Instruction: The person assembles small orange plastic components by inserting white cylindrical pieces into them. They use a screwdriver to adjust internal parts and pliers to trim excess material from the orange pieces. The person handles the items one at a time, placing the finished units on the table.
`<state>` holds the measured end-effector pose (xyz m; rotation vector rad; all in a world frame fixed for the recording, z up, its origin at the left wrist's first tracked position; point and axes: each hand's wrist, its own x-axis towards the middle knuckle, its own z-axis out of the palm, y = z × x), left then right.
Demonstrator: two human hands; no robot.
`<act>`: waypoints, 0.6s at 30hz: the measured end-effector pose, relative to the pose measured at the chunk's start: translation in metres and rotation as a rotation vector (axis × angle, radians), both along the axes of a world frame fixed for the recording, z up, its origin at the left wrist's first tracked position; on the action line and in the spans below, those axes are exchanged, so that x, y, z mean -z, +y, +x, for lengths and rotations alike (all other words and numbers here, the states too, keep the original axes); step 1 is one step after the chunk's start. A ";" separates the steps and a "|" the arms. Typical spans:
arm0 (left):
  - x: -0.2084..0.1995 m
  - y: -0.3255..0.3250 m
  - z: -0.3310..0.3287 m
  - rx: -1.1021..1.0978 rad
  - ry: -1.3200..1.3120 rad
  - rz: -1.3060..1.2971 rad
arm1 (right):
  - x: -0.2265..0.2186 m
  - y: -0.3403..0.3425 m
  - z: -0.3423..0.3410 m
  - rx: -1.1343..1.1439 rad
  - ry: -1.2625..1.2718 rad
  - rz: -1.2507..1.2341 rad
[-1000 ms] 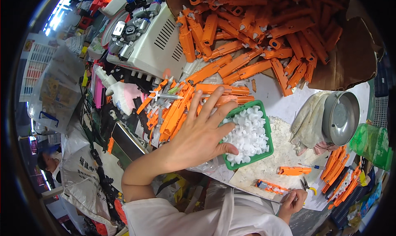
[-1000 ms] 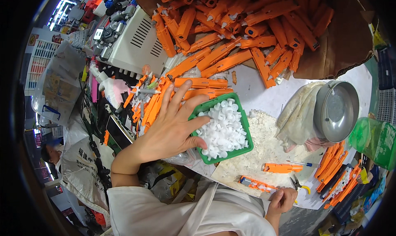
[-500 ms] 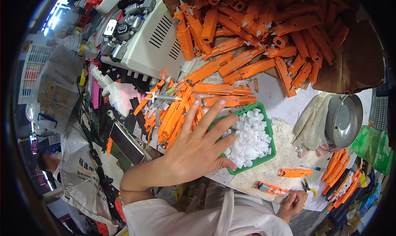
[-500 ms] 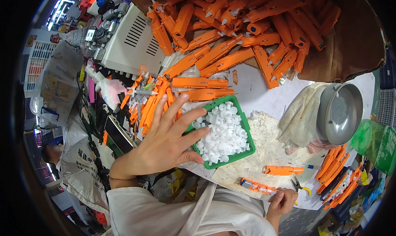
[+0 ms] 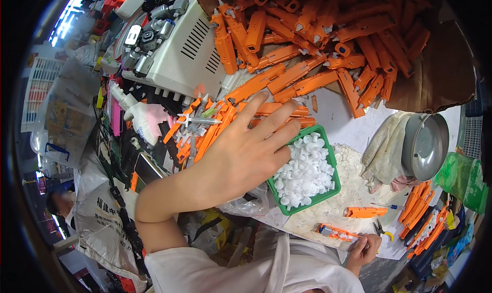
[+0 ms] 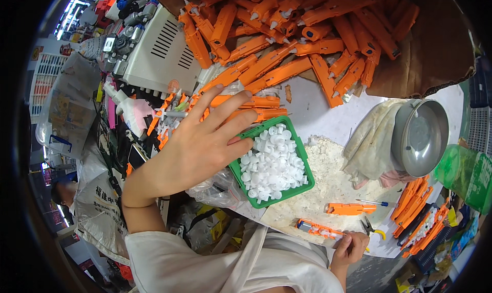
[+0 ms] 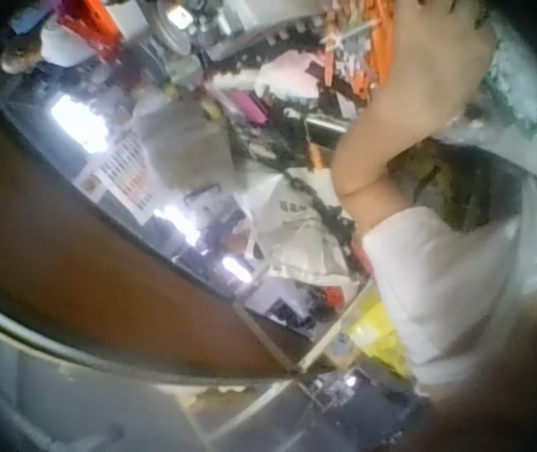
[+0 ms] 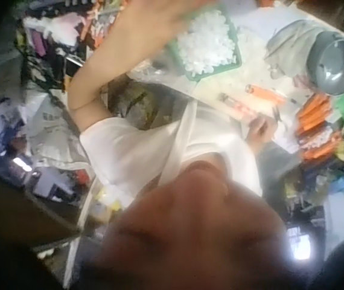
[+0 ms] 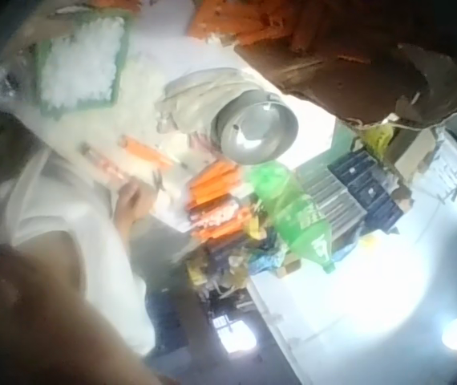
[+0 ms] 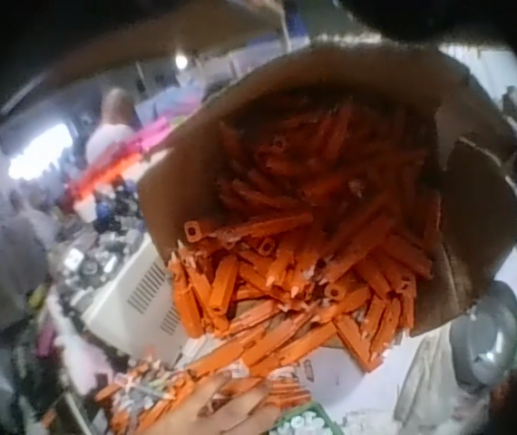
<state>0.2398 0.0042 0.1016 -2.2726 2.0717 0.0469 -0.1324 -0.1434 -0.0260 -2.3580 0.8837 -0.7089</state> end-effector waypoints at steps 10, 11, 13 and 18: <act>-0.003 -0.022 0.027 0.347 -0.151 0.345 | 0.002 -0.001 -0.002 -0.009 -0.012 -0.012; -0.002 -0.022 0.029 0.374 -0.148 0.334 | 0.002 0.000 -0.001 -0.001 -0.014 -0.016; 0.000 -0.025 0.030 0.405 -0.205 0.310 | 0.002 0.000 0.000 0.011 -0.018 -0.024; -0.006 -0.032 0.030 0.457 -0.285 0.371 | 0.002 -0.001 -0.001 -0.008 -0.020 -0.015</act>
